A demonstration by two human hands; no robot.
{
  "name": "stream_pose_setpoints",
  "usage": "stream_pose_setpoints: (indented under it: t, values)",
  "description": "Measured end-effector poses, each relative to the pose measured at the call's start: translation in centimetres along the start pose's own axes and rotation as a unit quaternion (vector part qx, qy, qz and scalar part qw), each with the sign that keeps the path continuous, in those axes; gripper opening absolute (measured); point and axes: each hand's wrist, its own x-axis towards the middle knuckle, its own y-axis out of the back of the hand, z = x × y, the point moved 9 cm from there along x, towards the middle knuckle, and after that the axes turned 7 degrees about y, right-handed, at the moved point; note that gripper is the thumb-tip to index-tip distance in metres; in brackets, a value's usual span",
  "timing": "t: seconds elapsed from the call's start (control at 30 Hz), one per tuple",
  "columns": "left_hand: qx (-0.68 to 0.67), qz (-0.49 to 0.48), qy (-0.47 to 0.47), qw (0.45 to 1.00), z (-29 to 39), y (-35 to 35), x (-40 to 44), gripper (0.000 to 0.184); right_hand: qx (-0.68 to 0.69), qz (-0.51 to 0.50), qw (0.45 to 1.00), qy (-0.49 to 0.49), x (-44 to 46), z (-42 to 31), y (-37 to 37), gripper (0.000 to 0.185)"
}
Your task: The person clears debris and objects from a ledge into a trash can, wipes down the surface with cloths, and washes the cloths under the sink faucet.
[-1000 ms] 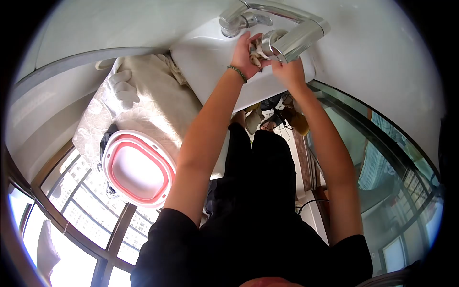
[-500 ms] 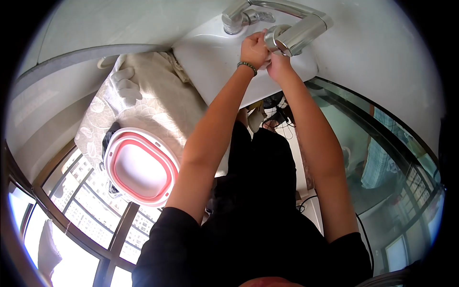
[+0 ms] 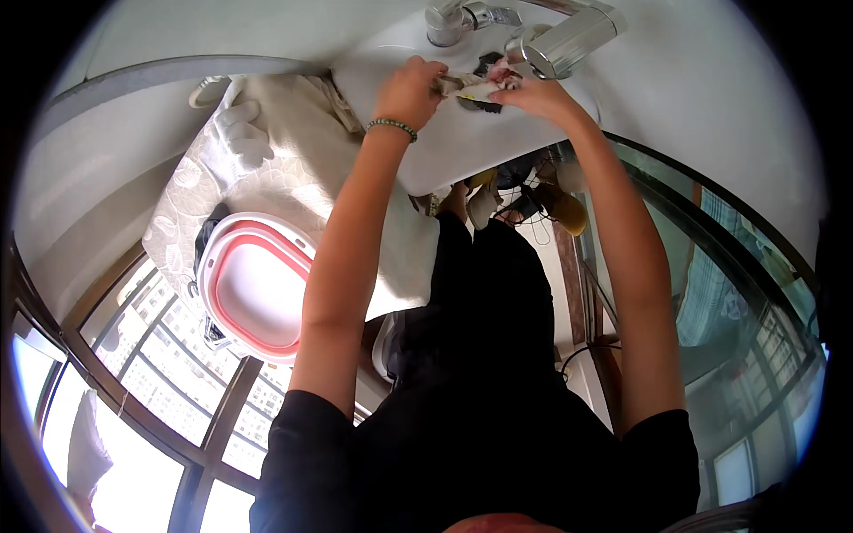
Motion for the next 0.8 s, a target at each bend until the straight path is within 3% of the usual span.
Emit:
stream_pose_setpoints:
  t: [0.1,0.2,0.37,0.5,0.6,0.7,0.8]
  values:
    - [0.041,0.012,-0.051,0.998,1.2,0.1,0.4,0.039,-0.220,0.030,0.971,0.091,0.3,-1.1,0.8,0.046]
    - [-0.031,0.017,-0.095,0.995,2.4,0.4,0.7,0.038,-0.161,0.031,0.982,0.098,0.6,0.3,0.6,0.048]
    - [-0.117,0.036,-0.100,0.987,4.0,1.5,1.2,0.038,-0.048,0.023,0.998,0.029,-0.4,-0.2,1.6,0.042]
    - [-0.045,-0.034,-0.078,0.995,3.2,-0.9,1.1,0.027,-0.081,0.085,0.992,-0.035,-1.5,-1.3,3.4,0.035]
    - [-0.080,-0.063,-0.068,0.992,3.6,-2.2,1.1,0.024,0.003,0.110,0.994,-0.020,-0.8,-0.1,3.0,0.034]
    - [-0.185,-0.117,-0.003,0.976,3.3,-3.5,1.5,0.026,-0.043,0.099,0.993,0.042,0.5,1.1,2.6,0.030]
    - [-0.293,-0.085,0.034,0.952,3.6,-3.3,1.8,0.027,-0.141,0.149,0.955,0.214,-0.7,-3.1,2.8,0.027]
